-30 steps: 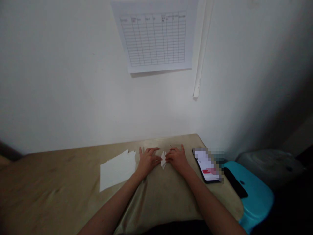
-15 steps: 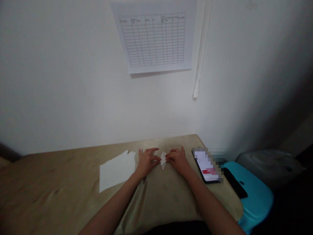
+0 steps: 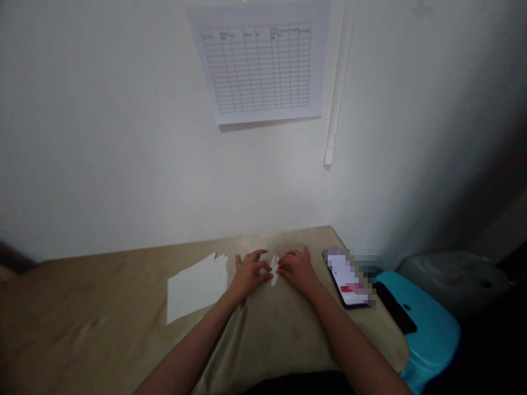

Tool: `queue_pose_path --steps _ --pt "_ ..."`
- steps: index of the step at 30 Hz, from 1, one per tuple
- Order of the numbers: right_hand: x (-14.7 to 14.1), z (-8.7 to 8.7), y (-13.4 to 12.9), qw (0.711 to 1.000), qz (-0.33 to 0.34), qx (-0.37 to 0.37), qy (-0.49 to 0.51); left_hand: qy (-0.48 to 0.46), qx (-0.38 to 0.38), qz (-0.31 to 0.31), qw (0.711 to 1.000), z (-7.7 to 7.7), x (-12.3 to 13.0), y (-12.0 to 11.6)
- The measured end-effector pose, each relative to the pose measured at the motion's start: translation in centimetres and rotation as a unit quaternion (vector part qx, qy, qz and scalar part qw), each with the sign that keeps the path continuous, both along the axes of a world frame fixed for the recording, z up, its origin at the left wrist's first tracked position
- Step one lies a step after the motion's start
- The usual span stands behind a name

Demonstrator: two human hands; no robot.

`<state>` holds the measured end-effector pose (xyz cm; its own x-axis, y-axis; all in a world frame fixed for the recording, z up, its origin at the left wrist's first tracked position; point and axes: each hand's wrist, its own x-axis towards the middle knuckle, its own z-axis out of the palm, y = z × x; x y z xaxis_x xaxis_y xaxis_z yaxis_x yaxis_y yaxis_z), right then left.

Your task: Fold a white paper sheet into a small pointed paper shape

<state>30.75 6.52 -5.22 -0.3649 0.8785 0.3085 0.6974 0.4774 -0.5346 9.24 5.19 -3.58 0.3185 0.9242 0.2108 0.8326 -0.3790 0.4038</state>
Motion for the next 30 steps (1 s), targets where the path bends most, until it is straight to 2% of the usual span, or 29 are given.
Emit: queue_pose_path --steps 9,12,17,23,30 --pt "-0.2 0.3 -0.2 1.0 -0.002 -0.018 -0.01 -0.005 -0.023 0.009 1.0 0.0 0.3 -0.1" --pt "-0.3 -0.2 -0.1 0.999 -0.026 -0.021 -0.014 0.0 -0.024 0.01 1.0 0.0 0.3 -0.1" --pt "-0.2 -1.3 0.2 0.997 -0.066 0.021 -0.032 0.005 -0.024 0.026 0.999 -0.5 0.0 0.4" --pt "-0.2 -1.7 0.4 0.997 -0.06 0.035 -0.041 0.027 -0.038 0.047 0.998 -1.3 -0.1 0.9" --pt "-0.3 -1.7 0.6 0.999 -0.047 0.011 0.004 0.024 -0.034 0.034 0.999 -1.0 -0.1 0.8"
